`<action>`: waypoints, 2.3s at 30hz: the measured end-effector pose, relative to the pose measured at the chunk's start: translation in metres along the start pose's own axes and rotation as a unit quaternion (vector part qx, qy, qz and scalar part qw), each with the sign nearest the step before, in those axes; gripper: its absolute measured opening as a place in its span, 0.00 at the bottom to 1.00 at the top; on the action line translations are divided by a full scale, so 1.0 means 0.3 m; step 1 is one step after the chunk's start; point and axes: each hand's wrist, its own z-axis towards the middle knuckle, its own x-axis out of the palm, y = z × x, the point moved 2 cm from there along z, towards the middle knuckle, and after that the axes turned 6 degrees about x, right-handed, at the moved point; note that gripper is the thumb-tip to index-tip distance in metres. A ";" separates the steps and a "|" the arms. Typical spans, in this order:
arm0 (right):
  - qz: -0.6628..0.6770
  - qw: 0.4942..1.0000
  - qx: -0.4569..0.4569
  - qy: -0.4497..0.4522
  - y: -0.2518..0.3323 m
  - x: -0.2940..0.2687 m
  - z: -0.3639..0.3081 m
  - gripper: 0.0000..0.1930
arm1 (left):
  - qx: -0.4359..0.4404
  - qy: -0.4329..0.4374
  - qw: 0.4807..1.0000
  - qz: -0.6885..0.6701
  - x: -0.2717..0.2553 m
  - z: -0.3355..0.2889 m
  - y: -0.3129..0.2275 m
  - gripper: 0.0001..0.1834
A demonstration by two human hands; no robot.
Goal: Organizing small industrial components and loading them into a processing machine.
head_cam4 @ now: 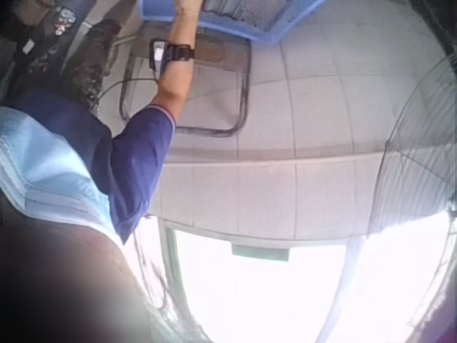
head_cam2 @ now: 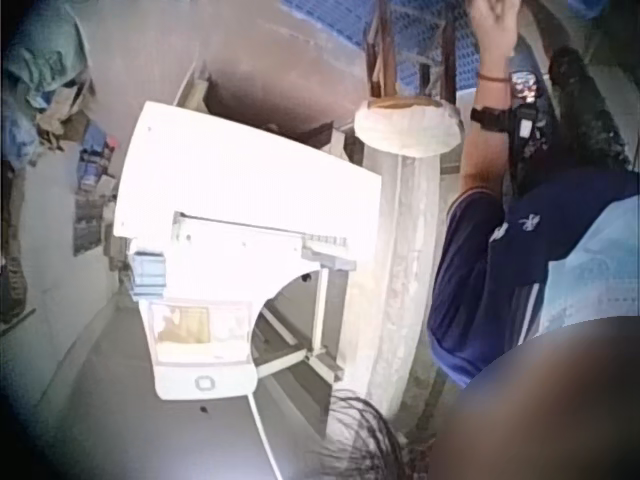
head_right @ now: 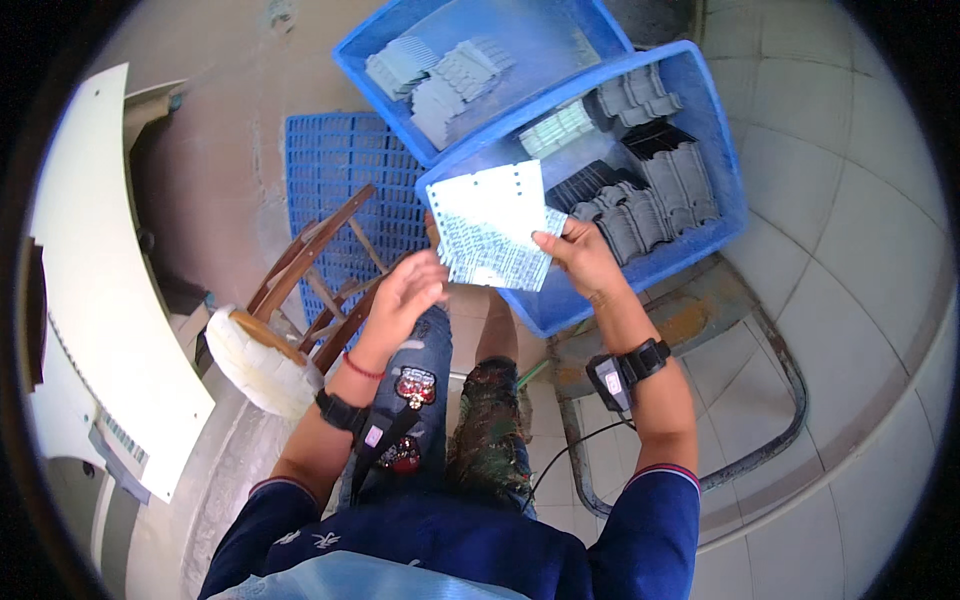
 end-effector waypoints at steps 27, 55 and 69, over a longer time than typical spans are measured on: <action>-0.178 0.928 -0.052 -0.323 0.007 -0.085 0.316 0.44 | -0.114 -0.054 0.975 -0.183 -0.136 0.022 0.091 0.23; -0.026 0.880 -0.164 -0.445 -0.161 -0.322 0.568 0.39 | -0.157 -0.024 0.978 -0.137 -0.063 -0.022 0.144 0.19; 0.012 0.860 -0.187 -0.475 -0.058 -0.253 0.590 0.49 | -0.167 -0.015 0.977 -0.134 -0.056 -0.022 0.145 0.18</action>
